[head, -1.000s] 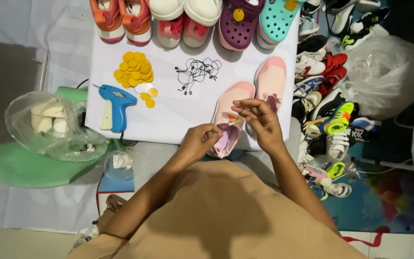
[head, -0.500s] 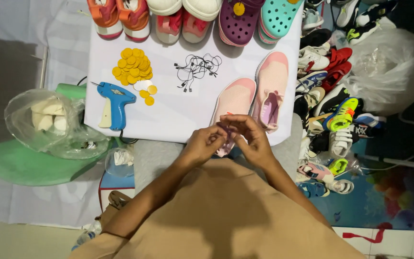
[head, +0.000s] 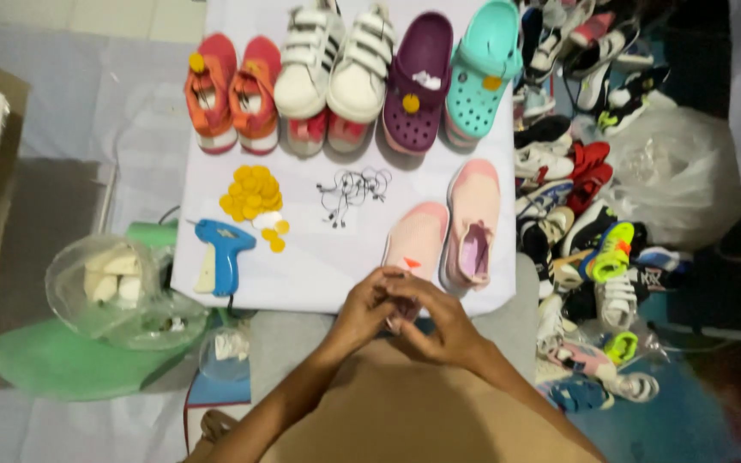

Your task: The person decorates a pair of pink slip-on shoes by attaching yellow circular charms. They use a hot glue gun to apply adhesive to the charms and press them onto the shoes. The person handles the shoes, charms, and glue gun throughout the process.

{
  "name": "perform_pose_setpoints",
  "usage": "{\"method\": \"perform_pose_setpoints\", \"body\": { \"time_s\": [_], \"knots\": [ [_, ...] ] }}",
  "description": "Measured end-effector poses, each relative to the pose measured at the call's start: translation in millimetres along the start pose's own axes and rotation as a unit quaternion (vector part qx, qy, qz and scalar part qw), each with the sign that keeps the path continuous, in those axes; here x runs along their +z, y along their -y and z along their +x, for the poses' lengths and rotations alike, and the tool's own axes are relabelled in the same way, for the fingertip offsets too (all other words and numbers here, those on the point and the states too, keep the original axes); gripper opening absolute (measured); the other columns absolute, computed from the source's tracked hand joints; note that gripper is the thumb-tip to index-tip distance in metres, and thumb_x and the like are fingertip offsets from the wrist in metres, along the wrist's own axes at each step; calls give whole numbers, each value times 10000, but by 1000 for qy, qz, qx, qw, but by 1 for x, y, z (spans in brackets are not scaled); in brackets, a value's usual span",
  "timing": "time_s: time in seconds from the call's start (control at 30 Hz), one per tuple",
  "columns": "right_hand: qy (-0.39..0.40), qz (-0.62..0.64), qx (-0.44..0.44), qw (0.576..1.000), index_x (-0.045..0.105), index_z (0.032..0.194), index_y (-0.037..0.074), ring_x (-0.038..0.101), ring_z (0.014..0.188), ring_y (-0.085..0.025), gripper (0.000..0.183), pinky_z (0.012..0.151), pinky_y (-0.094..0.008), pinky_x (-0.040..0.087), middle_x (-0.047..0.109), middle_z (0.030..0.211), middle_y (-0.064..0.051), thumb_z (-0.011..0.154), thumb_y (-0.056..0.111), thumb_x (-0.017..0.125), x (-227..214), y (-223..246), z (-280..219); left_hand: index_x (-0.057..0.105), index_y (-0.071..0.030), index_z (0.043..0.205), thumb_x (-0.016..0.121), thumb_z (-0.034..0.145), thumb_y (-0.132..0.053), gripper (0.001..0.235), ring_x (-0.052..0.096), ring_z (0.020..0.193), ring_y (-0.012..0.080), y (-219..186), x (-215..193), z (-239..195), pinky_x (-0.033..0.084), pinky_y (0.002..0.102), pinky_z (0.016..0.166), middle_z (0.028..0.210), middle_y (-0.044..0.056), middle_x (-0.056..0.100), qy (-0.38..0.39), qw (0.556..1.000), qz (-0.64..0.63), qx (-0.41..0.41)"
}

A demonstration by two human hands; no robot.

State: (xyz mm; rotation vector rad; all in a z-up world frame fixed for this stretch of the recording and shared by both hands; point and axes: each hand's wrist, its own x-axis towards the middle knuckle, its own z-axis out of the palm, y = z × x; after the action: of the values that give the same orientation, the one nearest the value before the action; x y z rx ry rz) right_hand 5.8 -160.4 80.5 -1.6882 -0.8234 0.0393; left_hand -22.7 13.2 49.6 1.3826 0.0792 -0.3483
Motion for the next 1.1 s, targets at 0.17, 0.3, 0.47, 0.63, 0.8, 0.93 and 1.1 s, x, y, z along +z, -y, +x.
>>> {"method": "perform_pose_setpoints", "body": {
  "time_s": [0.17,0.3,0.47,0.63,0.8,0.93,1.1],
  "knots": [
    [36,-62,-34,997,663,1188,23,701,1090,-341,380,1103,-557,409,738,1151,-140,831,130,735,-7,23,10,681,-41,1169,599,829,130,389,659,779,190,5,-5,5,522,324,691,886,127,705,-4,1000,23,13],
    [68,-41,-31,996,695,1088,36,661,1208,-298,285,1181,-516,367,750,1155,-109,806,62,729,-9,36,18,627,-14,1227,582,755,143,499,671,914,128,-3,-3,5,539,219,780,1062,83,717,25,999,-7,25],
    [65,-13,-26,997,706,1087,31,679,1168,-303,274,1185,-520,361,759,1137,-126,814,55,708,-8,29,15,658,0,1147,531,878,113,319,638,672,103,-17,5,3,495,213,565,843,73,686,28,998,-45,-36],
    [47,-18,-25,998,652,1148,34,687,1159,-298,349,1182,-531,381,758,1118,-120,808,45,731,-11,29,11,717,-20,1098,590,843,128,322,588,703,63,-19,4,-2,456,189,595,880,44,717,16,998,-53,-11],
    [42,-22,-37,998,640,1162,18,656,1206,-328,379,1190,-556,368,748,1101,-135,793,55,721,-13,31,11,710,-4,1203,633,869,86,354,639,723,85,-27,3,-6,508,179,572,916,88,738,26,996,-87,-22],
    [52,-10,-35,998,624,1198,28,630,1267,-346,422,1194,-555,339,728,1191,-142,798,105,733,-15,32,10,720,-3,1136,695,901,-22,237,684,696,96,-2,-1,-4,556,180,570,852,89,752,16,995,-96,-33],
    [51,12,-68,996,610,1212,42,545,1371,-397,456,1229,-623,279,679,1279,-172,800,209,712,-17,32,8,700,13,953,642,883,67,106,628,656,90,-16,-1,-9,512,203,588,802,81,725,28,997,-70,-3]
  ]
}}
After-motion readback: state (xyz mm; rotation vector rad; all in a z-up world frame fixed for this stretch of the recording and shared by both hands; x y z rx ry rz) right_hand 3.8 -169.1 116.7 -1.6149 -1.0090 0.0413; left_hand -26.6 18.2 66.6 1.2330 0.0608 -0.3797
